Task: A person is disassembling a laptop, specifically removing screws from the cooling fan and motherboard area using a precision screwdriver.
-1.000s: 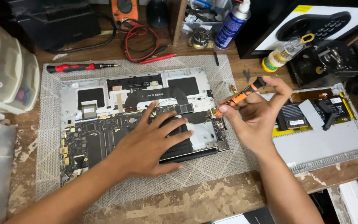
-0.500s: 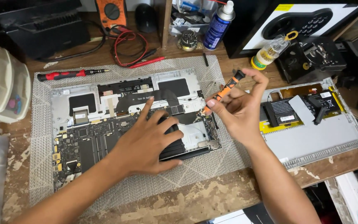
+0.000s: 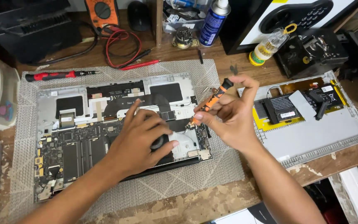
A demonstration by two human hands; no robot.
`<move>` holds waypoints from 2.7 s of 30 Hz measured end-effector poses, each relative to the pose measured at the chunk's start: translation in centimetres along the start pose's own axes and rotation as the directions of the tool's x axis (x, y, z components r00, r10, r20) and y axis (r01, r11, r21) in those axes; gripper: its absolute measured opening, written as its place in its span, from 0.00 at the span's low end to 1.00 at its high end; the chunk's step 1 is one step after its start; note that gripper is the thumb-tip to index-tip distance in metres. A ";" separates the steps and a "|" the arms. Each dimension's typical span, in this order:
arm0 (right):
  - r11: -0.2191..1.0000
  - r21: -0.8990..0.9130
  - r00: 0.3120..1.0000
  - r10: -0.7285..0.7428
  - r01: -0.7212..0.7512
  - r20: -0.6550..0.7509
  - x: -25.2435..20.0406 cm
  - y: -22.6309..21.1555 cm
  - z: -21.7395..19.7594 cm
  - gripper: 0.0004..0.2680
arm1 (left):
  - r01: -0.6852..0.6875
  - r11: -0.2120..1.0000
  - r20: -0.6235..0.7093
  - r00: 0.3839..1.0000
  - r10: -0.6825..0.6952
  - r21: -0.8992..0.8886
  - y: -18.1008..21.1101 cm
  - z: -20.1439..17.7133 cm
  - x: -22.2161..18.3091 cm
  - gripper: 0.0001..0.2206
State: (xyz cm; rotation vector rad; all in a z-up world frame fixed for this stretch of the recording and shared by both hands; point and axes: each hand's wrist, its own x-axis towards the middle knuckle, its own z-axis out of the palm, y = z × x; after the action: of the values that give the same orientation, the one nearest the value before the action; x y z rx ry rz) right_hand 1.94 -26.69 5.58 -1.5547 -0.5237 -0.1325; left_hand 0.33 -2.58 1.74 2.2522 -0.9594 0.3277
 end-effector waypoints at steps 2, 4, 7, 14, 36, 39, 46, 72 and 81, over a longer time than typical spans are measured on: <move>0.999 0.016 1.000 -0.029 0.029 0.012 -0.2 0.2 0.1 0.27 | 0.014 0.999 -0.047 0.999 -0.016 -0.047 0.5 -0.1 0.3 0.11; 0.998 0.031 0.998 -0.062 0.061 0.029 -0.2 0.2 0.3 0.27 | 0.026 0.995 -0.100 0.994 -0.035 -0.091 0.8 0.3 0.4 0.10; 0.998 0.054 0.999 -0.041 0.041 0.003 -0.3 -0.1 0.6 0.26 | 0.060 0.979 -0.127 0.988 -0.086 -0.197 0.9 1.0 0.4 0.08; 0.993 -0.018 0.993 -0.113 0.114 0.033 -0.2 -0.2 0.5 0.27 | 0.009 0.971 -0.209 0.976 -0.060 -0.239 1.2 1.3 0.6 0.03; 0.773 -0.624 0.981 0.011 0.114 0.192 0.4 0.3 -3.5 0.24 | -0.016 0.998 -0.020 1.000 0.017 0.054 1.1 1.6 -0.2 0.03; 0.764 -0.641 0.982 0.054 0.076 0.181 -0.2 0.0 -3.6 0.25 | 0.004 0.998 -0.004 1.000 -0.004 0.069 1.2 1.5 -0.2 0.03; 0.708 -0.686 0.964 0.023 0.171 0.264 -0.4 1.1 -4.4 0.24 | -0.006 0.995 -0.048 0.999 0.011 0.096 1.3 1.5 -0.1 0.03; 0.792 -0.586 0.975 -0.053 0.172 0.214 -2.0 -0.1 -1.7 0.20 | 0.053 0.986 -0.072 0.997 -0.042 0.158 1.2 2.4 -0.5 0.04; 0.808 -0.486 0.942 -0.262 0.332 0.209 -2.8 3.1 -3.2 0.24 | 0.069 0.989 -0.042 0.997 -0.064 0.131 1.4 2.0 -0.4 0.06</move>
State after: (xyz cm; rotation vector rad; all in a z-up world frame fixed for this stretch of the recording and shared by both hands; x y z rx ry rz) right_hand 1.49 -30.35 1.91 -2.0064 -0.8933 -0.4456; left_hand -1.00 -4.35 0.68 2.3833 -0.8630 0.4139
